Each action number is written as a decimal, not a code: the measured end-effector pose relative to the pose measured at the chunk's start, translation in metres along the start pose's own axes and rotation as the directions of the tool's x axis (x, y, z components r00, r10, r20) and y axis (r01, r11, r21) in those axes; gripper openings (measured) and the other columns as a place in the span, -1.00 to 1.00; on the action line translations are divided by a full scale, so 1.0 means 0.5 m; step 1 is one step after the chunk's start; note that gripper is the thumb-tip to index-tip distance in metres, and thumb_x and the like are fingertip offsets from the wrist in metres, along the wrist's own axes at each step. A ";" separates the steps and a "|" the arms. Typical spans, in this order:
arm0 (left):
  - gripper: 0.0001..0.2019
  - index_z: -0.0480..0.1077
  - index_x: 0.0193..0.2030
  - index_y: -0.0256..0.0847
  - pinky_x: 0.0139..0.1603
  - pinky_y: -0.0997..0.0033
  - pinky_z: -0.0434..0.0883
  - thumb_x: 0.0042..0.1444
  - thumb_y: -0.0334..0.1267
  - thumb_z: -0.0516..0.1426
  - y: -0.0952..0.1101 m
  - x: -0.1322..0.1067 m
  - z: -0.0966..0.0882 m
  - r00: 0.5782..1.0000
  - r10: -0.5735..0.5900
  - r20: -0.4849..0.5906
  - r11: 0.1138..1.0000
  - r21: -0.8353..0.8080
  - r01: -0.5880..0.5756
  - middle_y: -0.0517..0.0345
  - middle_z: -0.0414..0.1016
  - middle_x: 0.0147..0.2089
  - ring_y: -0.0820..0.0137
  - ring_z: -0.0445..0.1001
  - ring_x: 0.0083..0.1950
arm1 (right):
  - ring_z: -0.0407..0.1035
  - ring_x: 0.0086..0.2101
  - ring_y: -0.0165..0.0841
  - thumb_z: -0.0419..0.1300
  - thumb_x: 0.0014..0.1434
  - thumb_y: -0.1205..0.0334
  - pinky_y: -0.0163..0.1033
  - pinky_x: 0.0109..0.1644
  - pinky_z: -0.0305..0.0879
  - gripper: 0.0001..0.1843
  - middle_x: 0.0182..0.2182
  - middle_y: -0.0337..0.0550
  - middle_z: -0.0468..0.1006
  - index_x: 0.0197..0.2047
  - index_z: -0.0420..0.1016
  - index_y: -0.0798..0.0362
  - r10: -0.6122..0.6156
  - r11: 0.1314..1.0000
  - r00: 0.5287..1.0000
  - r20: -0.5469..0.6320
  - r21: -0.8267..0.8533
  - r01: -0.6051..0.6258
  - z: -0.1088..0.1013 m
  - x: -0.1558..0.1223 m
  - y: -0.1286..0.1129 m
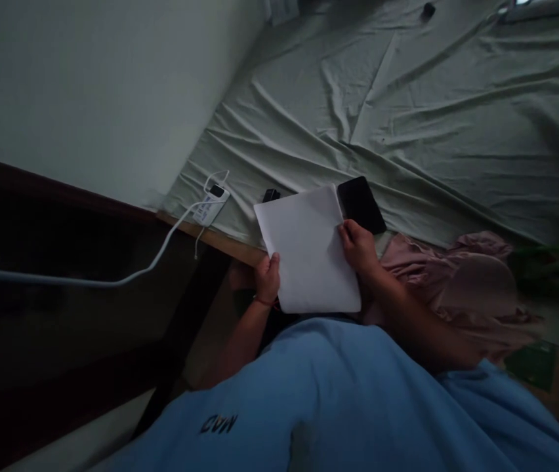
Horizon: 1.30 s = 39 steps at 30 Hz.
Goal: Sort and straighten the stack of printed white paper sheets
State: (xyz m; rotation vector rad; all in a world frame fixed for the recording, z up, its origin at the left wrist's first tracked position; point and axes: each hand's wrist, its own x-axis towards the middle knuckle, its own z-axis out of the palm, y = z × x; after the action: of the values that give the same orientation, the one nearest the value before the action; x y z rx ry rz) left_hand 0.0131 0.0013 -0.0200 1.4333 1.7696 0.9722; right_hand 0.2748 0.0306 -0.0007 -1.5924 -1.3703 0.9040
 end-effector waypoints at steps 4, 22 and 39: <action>-0.76 0.39 -0.10 -0.19 -0.05 0.39 0.34 0.32 -0.05 0.10 0.010 -0.003 0.004 0.995 0.017 -0.100 1.000 -0.014 -0.019 0.08 0.49 -0.18 0.32 0.44 -0.15 | 0.34 -0.40 -0.31 -0.01 0.28 -0.03 -0.26 -0.29 0.21 -0.67 -0.43 -0.14 0.49 -0.28 0.43 0.00 0.021 1.000 1.000 -0.006 0.017 -0.021 -0.006 -0.001 -0.008; -0.94 0.54 -0.25 -0.23 -0.17 0.41 0.41 0.16 -0.33 0.23 -0.008 -0.016 -0.019 0.957 0.252 -0.143 0.907 0.381 -0.182 0.10 0.47 -0.29 0.40 0.46 -0.30 | 0.19 -0.50 -0.39 -0.01 0.32 0.09 -0.26 -0.34 -0.01 -0.68 -0.55 -0.21 0.34 -0.44 0.30 0.03 -0.032 0.972 0.994 0.104 -0.227 0.055 0.017 -0.006 0.002; -0.92 0.50 -0.26 -0.23 -0.13 0.37 0.41 0.20 -0.29 0.19 -0.007 -0.015 -0.035 0.980 0.147 -0.134 0.925 0.369 -0.088 0.06 0.56 -0.28 0.35 0.50 -0.26 | 0.29 -0.44 -0.35 0.03 0.32 0.15 -0.25 -0.31 0.02 -0.66 -0.45 -0.06 0.55 -0.39 0.52 0.08 0.012 0.948 0.991 0.135 -0.318 0.031 0.012 -0.003 -0.004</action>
State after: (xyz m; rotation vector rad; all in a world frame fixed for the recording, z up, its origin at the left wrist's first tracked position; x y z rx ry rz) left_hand -0.0020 -0.0089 -0.0139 1.7479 2.0822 0.8713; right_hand 0.2683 0.0302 -0.0013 -1.7885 -1.6874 0.8276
